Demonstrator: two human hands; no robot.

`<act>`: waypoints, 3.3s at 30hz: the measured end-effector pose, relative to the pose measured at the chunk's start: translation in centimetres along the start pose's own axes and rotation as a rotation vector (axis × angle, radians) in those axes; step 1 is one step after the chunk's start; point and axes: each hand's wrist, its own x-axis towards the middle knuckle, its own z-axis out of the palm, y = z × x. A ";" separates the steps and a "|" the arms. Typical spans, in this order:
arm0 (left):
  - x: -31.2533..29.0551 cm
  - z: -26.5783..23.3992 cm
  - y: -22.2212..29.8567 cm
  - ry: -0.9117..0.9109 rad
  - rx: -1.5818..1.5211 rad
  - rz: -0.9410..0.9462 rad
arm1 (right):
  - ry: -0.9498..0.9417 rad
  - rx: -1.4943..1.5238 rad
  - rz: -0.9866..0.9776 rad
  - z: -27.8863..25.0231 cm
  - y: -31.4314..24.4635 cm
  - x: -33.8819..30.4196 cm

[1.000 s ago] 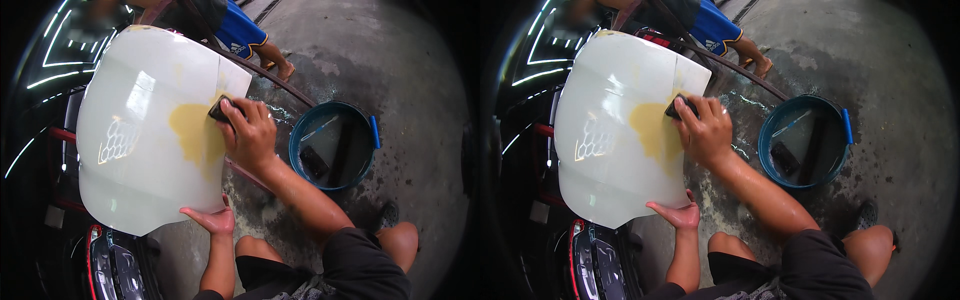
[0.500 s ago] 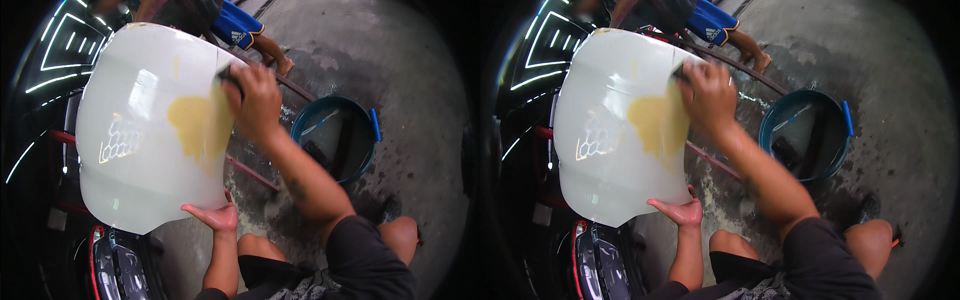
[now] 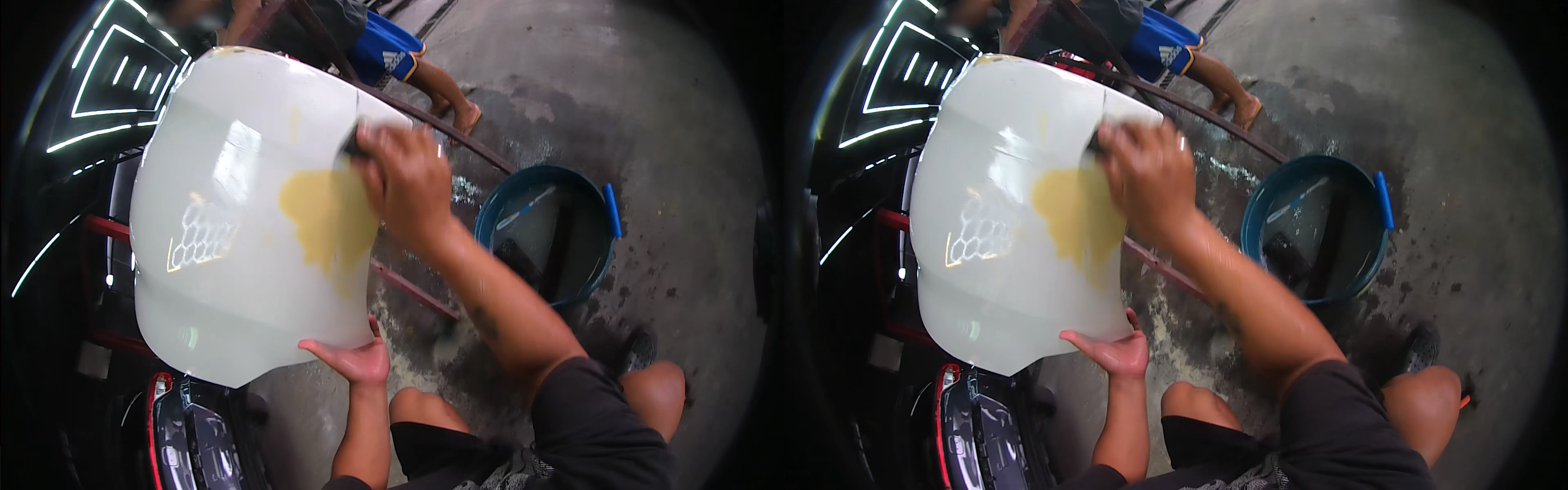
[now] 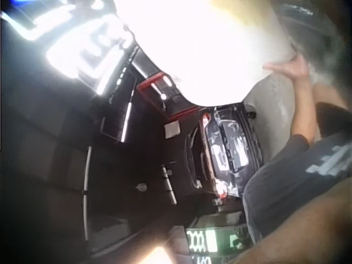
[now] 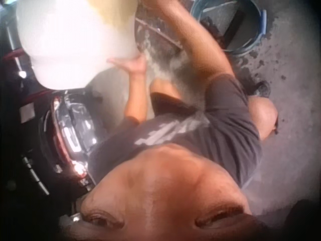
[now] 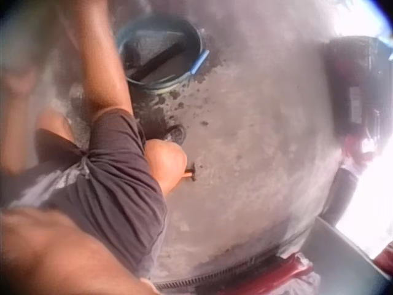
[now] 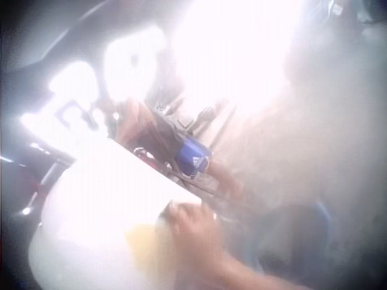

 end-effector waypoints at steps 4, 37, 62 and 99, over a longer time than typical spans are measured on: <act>0.4 -0.9 -0.6 0.062 -0.013 0.002 | 0.010 0.029 0.075 0.1 -0.6 -1.0; -0.8 0.7 0.4 0.009 0.012 -0.015 | 0.003 0.028 0.005 -1.3 -0.6 -6.0; -0.2 -1.0 0.1 0.029 0.000 -0.006 | 0.056 0.168 0.117 -0.1 -0.6 -9.4; 1.7 -1.1 -0.9 -0.038 0.030 0.024 | -0.513 -0.203 -0.002 -3.1 3.3 -5.2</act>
